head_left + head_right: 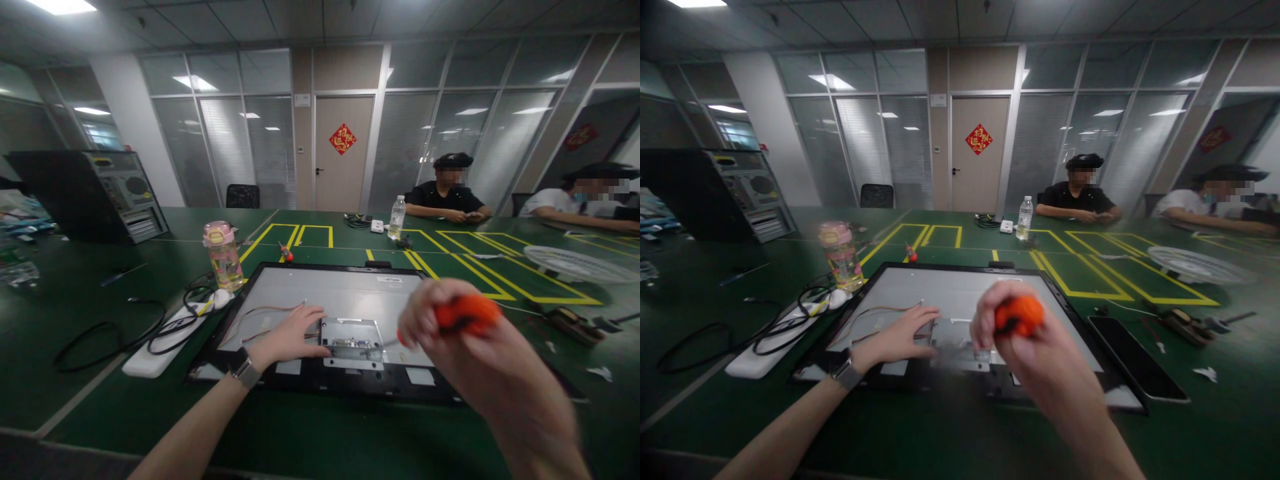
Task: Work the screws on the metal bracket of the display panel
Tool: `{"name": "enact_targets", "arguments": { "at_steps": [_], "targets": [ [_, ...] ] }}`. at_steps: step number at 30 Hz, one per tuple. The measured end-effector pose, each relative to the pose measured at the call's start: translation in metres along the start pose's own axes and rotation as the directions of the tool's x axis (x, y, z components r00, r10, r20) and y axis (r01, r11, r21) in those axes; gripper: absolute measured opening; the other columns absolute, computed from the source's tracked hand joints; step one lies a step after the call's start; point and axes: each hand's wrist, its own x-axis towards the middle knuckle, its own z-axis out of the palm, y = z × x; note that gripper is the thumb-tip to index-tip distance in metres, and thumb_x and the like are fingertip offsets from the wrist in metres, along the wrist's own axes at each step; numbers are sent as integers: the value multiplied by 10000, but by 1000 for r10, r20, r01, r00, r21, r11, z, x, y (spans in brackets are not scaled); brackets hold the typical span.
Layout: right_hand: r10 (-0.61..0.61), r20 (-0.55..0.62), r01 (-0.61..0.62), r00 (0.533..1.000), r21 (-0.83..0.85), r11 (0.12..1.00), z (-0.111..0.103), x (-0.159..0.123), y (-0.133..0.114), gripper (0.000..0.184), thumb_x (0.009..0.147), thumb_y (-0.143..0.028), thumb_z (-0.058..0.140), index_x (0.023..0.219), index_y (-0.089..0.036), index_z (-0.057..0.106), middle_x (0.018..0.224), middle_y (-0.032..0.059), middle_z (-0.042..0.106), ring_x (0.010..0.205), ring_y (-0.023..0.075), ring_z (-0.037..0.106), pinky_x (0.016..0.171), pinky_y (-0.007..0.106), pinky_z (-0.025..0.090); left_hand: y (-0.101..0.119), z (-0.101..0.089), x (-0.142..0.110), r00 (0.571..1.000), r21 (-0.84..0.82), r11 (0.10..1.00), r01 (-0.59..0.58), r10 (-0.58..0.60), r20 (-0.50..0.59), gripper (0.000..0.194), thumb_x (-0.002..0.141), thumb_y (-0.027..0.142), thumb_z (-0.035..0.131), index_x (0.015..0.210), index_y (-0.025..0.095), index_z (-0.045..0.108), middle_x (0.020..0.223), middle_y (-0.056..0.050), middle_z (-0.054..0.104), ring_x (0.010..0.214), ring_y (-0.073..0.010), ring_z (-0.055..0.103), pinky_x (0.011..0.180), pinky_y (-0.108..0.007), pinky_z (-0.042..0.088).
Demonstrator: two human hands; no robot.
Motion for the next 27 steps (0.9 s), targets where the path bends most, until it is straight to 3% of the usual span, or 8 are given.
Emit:
{"name": "enact_targets", "arguments": {
  "at_steps": [3, 5, 8, 11, 18, 27],
  "targets": [
    [20, 138, -53, 990, 235, 971, 25, 67, 25, 252, 916, -479, 496, 1050, -269, 534, 1097, 92, 677, 972, 255, 682, 806, 447, 549, -1, 1, 0, 1000, 3, 1000, -7, 7, -14, 796, 728, 680, 662, 1357, 226, 483, 1480, -100, 421, 1366, -324, 368, 1184, -478, 175],
    [71, 125, -97, 990, 217, 971, 35, 85, 48, 251, 911, -480, 506, 977, -238, 511, 1086, 108, 688, 888, 227, 698, 749, 399, 552, 0, 1, 0, 1000, 5, 1000, -7, 7, -11, 790, 734, 675, 660, 1356, 220, 485, 1478, -106, 423, 1363, -322, 373, 1184, -473, 176],
    [121, -10, -120, 993, 91, 989, 43, 77, 80, 250, 917, -456, 524, 874, -217, 470, 788, 48, 702, 637, 148, 631, 593, 288, 505, 2, -1, 0, 1000, 4, 1000, 10, -10, 11, 789, 734, 665, 668, 1359, 221, 481, 1481, -110, 418, 1372, -322, 361, 1180, -472, 183],
    [173, -49, -163, 984, 156, 974, 47, 58, 100, 265, 920, -479, 504, 895, -222, 444, 688, -10, 651, 478, 101, 515, 427, 213, 398, 4, -2, 0, 1000, 4, 1000, 11, -11, 11, 775, 746, 646, 671, 1362, 217, 476, 1483, -109, 416, 1369, -316, 366, 1181, -476, 175],
    [252, 39, -255, 967, 161, 953, 57, 46, 121, 287, 911, -497, 506, 856, -225, 430, 648, -32, 618, 451, 82, 473, 400, 188, 370, 4, -1, 0, 1000, 12, 1000, 2, -2, -1, 765, 738, 645, 678, 1347, 221, 491, 1467, -101, 437, 1358, -316, 380, 1172, -474, 202],
    [249, 56, -255, 967, 140, 957, 59, 42, 127, 270, 921, -484, 492, 873, -227, 424, 664, -24, 627, 463, 92, 497, 410, 202, 383, 5, -2, 0, 1000, 8, 1000, 3, -3, 4, 768, 740, 636, 683, 1355, 222, 484, 1476, -106, 426, 1358, -322, 380, 1172, -486, 197]
  ]
}}
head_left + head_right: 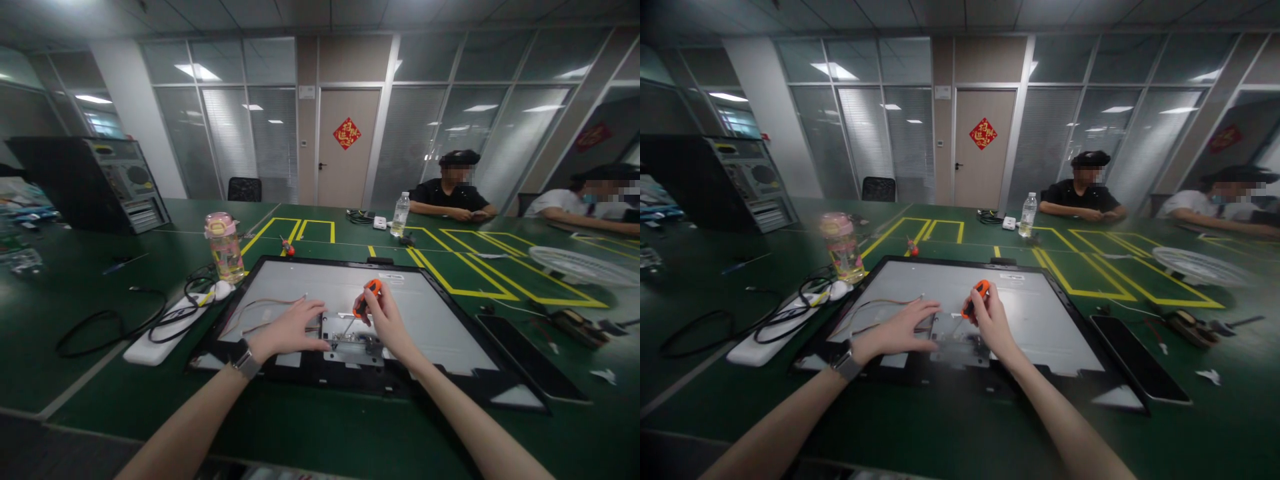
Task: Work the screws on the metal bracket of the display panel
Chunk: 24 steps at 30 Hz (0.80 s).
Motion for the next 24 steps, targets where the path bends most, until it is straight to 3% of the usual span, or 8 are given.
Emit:
{"name": "enact_targets", "arguments": {
  "at_steps": [13, 24],
  "targets": [
    [-13, 14, 13, 1000, -23, 1000, -1, 0, -2, 253, 937, -477, 464, 907, -231, 410, 683, -24, 619, 481, 103, 496, 418, 215, 378, -3, 3, 0, 999, 5, 999, -34, 34, -26, 756, 744, 647, 672, 1348, 231, 486, 1461, -98, 445, 1339, -304, 411, 1177, -480, 187],
    [-100, 80, 106, 992, -75, 991, 3, -9, -13, 177, 967, -400, 439, 984, -226, 406, 709, -17, 616, 506, 106, 498, 476, 235, 410, -5, 4, 0, 1000, 3, 1000, -23, 23, -21, 793, 731, 679, 659, 1356, 222, 487, 1474, -105, 430, 1370, -324, 365, 1176, -489, 192]
  ]
}}
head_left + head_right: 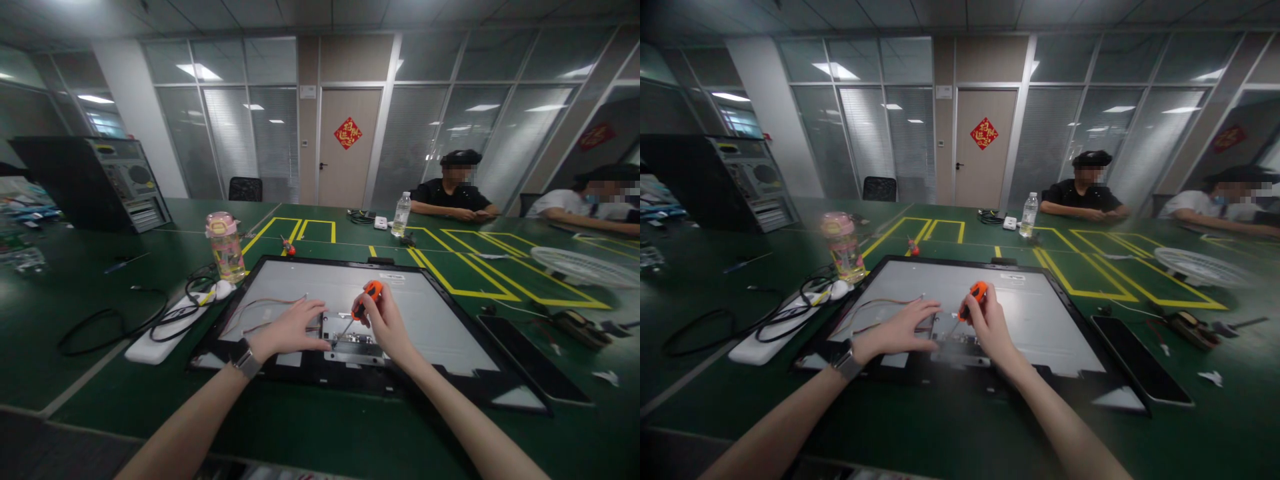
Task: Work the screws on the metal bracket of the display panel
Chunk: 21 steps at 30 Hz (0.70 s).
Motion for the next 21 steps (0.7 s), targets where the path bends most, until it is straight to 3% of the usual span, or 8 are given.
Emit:
{"name": "enact_targets", "arguments": {
  "at_steps": [4, 8, 11, 15, 18, 21],
  "targets": [
    [-60, 13, 61, 998, -60, 996, 2, -3, -7, 157, 949, -358, 477, 1017, -229, 419, 721, -9, 623, 531, 122, 545, 489, 243, 444, 3, -2, -1, 1000, 1, 1000, 14, -14, 6, 781, 735, 660, 670, 1362, 235, 478, 1479, -100, 425, 1373, -322, 358, 1177, -485, 185],
    [-215, -4, 210, 977, -197, 958, 4, -7, -18, 368, 874, -289, 604, 1206, -241, 454, 733, -16, 627, 601, 152, 617, 596, 287, 525, 6, -4, -1, 1000, -1, 1000, 16, -16, 14, 770, 742, 640, 677, 1364, 234, 473, 1472, -98, 432, 1366, -322, 368, 1174, -483, 194],
    [-283, 34, 281, 958, -287, 916, 6, -10, -27, 427, 871, -273, 607, 1280, -261, 485, 797, 11, 662, 661, 174, 638, 665, 321, 548, 5, -4, -1, 1000, -3, 1000, 19, -19, 11, 770, 738, 629, 687, 1362, 233, 473, 1474, -99, 430, 1358, -331, 376, 1167, -494, 209],
    [-282, 108, 301, 953, -266, 916, 10, -12, -38, 395, 925, -239, 503, 1319, -254, 480, 1046, 90, 686, 939, 232, 668, 846, 402, 537, 5, -4, -1, 1000, 3, 1000, -4, 4, -9, 763, 730, 625, 696, 1361, 259, 472, 1458, -84, 450, 1342, -331, 396, 1166, -487, 212],
    [-237, 43, 241, 971, -158, 958, 12, -9, -39, 351, 929, -237, 506, 1278, -260, 504, 1098, 95, 675, 872, 209, 690, 780, 372, 569, 5, -4, 0, 1000, 12, 1000, -7, 7, -7, 775, 731, 635, 690, 1362, 240, 475, 1461, -90, 443, 1346, -332, 389, 1172, -483, 196],
    [-221, -20, 215, 975, -159, 964, 12, -3, -37, 375, 877, -235, 605, 1247, -263, 551, 991, 69, 700, 784, 196, 693, 745, 359, 579, 4, -4, 0, 1000, 14, 1000, -4, 4, 2, 786, 732, 642, 685, 1364, 224, 475, 1465, -99, 437, 1353, -333, 378, 1174, -483, 191]
  ]
}}
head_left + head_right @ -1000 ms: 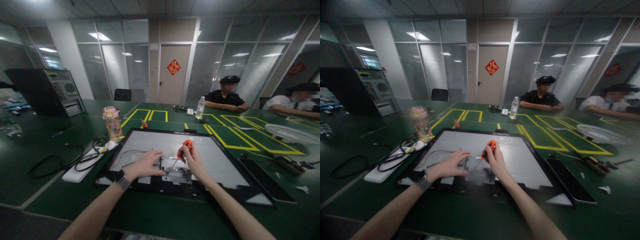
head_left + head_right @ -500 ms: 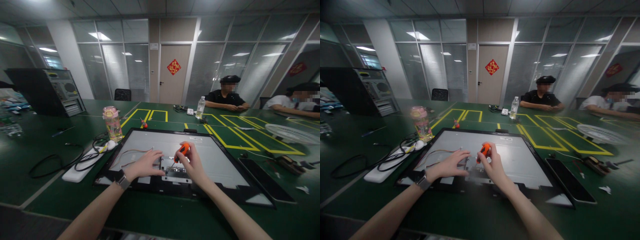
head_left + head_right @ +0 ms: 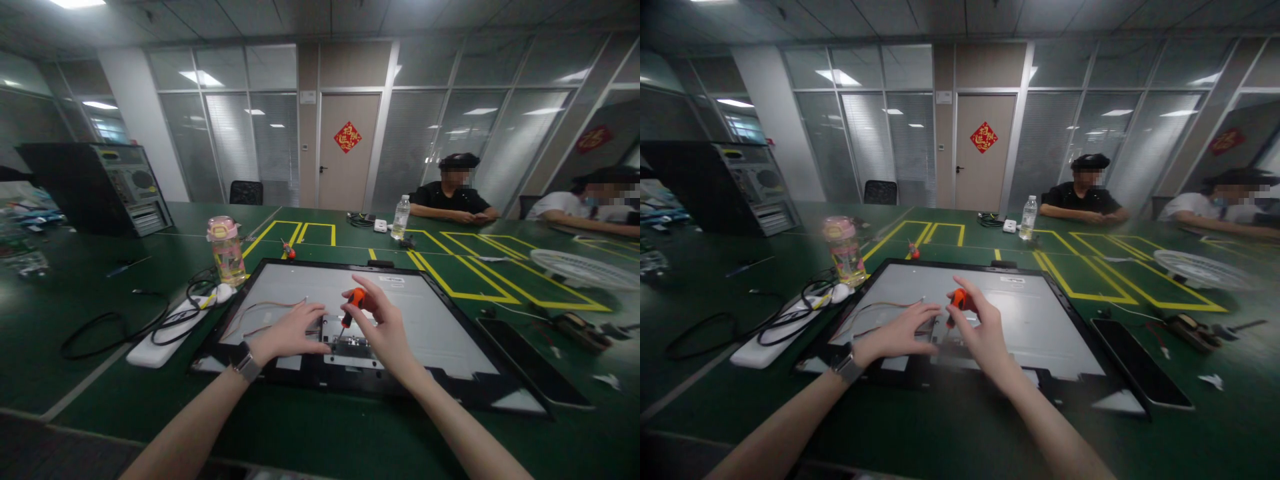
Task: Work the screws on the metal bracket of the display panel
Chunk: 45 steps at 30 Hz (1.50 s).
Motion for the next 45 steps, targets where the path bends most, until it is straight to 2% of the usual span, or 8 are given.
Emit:
{"name": "enact_targets", "arguments": {
  "at_steps": [8, 13, 19, 25, 30, 35, 41, 45],
  "targets": [
    [-102, 114, 105, 988, -17, 994, -13, 3, -2, 405, 944, -192, 445, 1336, -267, 513, 1165, 106, 652, 905, 207, 695, 826, 396, 567, -4, 2, -1, 1000, 2, 1000, -13, 13, -8, 794, 746, 647, 670, 1374, 205, 466, 1463, -109, 437, 1352, -331, 378, 1170, -479, 209],
    [-135, -7, 132, 991, -153, 979, -15, 4, -2, 291, 855, -245, 633, 1146, -259, 651, 896, 59, 657, 759, 204, 645, 723, 366, 559, -4, 2, -1, 1000, -7, 1000, -16, 16, -9, 766, 751, 635, 674, 1371, 236, 468, 1458, -96, 444, 1351, -317, 382, 1172, -483, 200],
    [-125, 78, 130, 989, -71, 989, -16, 1, -2, 358, 954, -207, 438, 1292, -264, 545, 1112, 105, 667, 961, 240, 671, 834, 419, 539, -3, 2, -1, 1000, -3, 1000, -14, 14, -11, 770, 752, 640, 669, 1373, 232, 467, 1463, -100, 438, 1355, -321, 376, 1173, -485, 195],
    [-140, -11, 136, 990, -184, 974, -18, 0, 1, 279, 896, -248, 583, 1166, -281, 645, 948, 64, 662, 879, 232, 646, 803, 394, 525, -3, 1, -3, 1000, -9, 1000, -18, 18, -15, 755, 750, 630, 678, 1366, 246, 472, 1454, -93, 446, 1348, -314, 384, 1160, -484, 228],
    [-70, 50, 71, 996, -28, 997, -19, 0, -1, 344, 949, -232, 464, 1266, -285, 586, 1102, 84, 679, 1014, 244, 647, 888, 431, 508, -1, 0, -3, 1000, -10, 1000, -20, 20, -12, 740, 761, 610, 681, 1368, 245, 469, 1463, -96, 437, 1346, -312, 392, 1167, -480, 209],
    [-8, -34, 9, 999, 52, 999, -17, 2, 0, 192, 848, -264, 648, 1032, -272, 702, 908, 57, 668, 859, 220, 645, 773, 364, 542, 1, -1, -3, 1000, -3, 1000, -12, 12, -16, 732, 752, 612, 687, 1354, 248, 484, 1452, -94, 454, 1344, -313, 398, 1167, -484, 207],
    [93, 50, -100, 994, 165, 981, -18, 0, -1, 314, 939, -304, 503, 1233, -306, 614, 1099, 73, 698, 1007, 239, 666, 884, 425, 534, 0, -1, -3, 1000, -5, 1000, -5, 5, -1, 764, 747, 626, 683, 1368, 233, 476, 1464, -103, 441, 1355, -325, 382, 1166, -486, 217],
    [79, -3, -78, 997, 137, 988, -17, 1, 1, 243, 868, -302, 626, 1103, -285, 684, 996, 62, 693, 922, 225, 661, 841, 390, 545, -2, 0, -3, 1000, -5, 1000, -7, 7, -5, 767, 750, 646, 664, 1373, 243, 472, 1469, -98, 434, 1360, -329, 372, 1168, -482, 212]
  ]
}}
